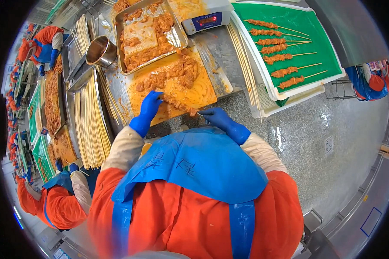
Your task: The recorder is skewering pieces of marinated meat onto wooden sticks in an industrial food production setting.
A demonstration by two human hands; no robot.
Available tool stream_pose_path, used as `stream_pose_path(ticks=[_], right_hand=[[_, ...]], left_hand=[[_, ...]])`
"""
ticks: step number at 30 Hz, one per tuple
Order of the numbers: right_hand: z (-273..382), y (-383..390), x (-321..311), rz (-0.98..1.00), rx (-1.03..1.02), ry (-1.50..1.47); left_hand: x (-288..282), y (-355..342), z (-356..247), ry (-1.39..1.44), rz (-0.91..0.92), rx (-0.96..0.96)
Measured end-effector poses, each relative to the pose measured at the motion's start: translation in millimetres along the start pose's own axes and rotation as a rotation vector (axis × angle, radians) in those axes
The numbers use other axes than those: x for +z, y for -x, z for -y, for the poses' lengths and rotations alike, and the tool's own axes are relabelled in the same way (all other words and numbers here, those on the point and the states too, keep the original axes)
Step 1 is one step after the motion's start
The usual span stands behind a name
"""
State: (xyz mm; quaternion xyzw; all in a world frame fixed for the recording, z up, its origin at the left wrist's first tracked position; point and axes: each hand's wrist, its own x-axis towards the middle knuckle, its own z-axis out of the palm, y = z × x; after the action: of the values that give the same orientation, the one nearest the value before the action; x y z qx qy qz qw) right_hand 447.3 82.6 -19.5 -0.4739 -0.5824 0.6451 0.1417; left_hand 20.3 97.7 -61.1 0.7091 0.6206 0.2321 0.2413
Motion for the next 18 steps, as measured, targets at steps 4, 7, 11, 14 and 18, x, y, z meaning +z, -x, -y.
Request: stream_pose_path(ticks=[4,7,11,14,18], right_hand=[[58,4,-64,0.004,0.145,-0.296],[106,-85,-112,-0.212,-0.031,-0.279],[181,-228,-160,-0.294,-0.246,-0.261],[195,-287,-187,-0.317,-0.188,-0.374],[184,-280,-189,-0.153,-0.174,-0.489]], left_hand=[[-14,56,6,0.158,-0.294,-0.355],[27,46,5,0.136,-0.271,-0.302],[48,-18,-30,0.107,-0.245,-0.202],[36,-23,-51,0.108,-0.212,-0.176],[44,13,-37,0.29,-0.313,-0.282]])
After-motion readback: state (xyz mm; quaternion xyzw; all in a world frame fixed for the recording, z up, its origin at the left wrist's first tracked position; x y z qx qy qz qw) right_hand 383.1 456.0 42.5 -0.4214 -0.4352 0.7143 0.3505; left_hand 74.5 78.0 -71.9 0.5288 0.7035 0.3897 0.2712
